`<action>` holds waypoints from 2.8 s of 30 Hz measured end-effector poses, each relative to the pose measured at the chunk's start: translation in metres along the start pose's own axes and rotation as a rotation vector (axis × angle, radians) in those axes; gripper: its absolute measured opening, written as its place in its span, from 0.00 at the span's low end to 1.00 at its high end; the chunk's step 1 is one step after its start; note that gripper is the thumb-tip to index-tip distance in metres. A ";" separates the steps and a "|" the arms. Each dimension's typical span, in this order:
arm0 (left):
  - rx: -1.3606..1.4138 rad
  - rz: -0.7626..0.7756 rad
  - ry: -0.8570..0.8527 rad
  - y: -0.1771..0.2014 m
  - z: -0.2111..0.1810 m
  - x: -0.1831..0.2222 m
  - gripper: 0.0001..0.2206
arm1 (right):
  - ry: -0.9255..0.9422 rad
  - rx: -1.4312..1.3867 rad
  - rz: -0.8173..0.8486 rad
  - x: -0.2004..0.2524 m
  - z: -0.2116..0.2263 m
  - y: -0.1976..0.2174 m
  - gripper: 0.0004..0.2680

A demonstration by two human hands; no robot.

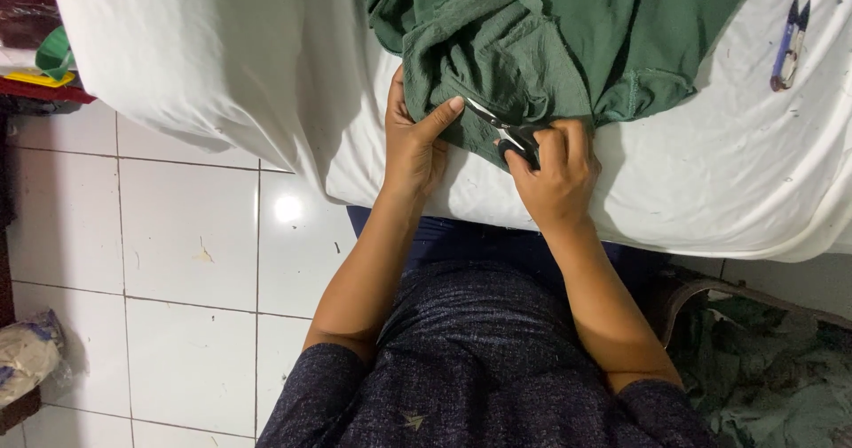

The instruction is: Trimming excess threads from a green garment using scissors on a work table.

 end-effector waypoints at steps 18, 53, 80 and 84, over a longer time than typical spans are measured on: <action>-0.077 -0.010 -0.046 -0.003 0.000 0.002 0.32 | -0.034 -0.162 -0.244 -0.049 0.024 0.017 0.11; -0.207 -0.103 -0.139 0.002 0.005 -0.002 0.23 | -0.354 -0.538 -0.468 -0.037 -0.012 -0.033 0.13; -0.288 -0.205 -0.174 -0.010 -0.001 0.006 0.15 | -0.378 -0.077 -0.244 -0.056 -0.045 -0.025 0.15; -0.312 -0.218 -0.181 -0.003 -0.002 0.005 0.15 | -0.550 -0.255 -0.349 -0.029 -0.068 -0.035 0.15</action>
Point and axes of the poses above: each hand's wrist, its own x-axis away from the middle knuckle, its own y-axis out of the back of the hand, z = x × y, the point moved 6 cm from there along -x, towards the middle knuckle, and after that the axes turned 10 degrees about y, right-handed, at the moved point
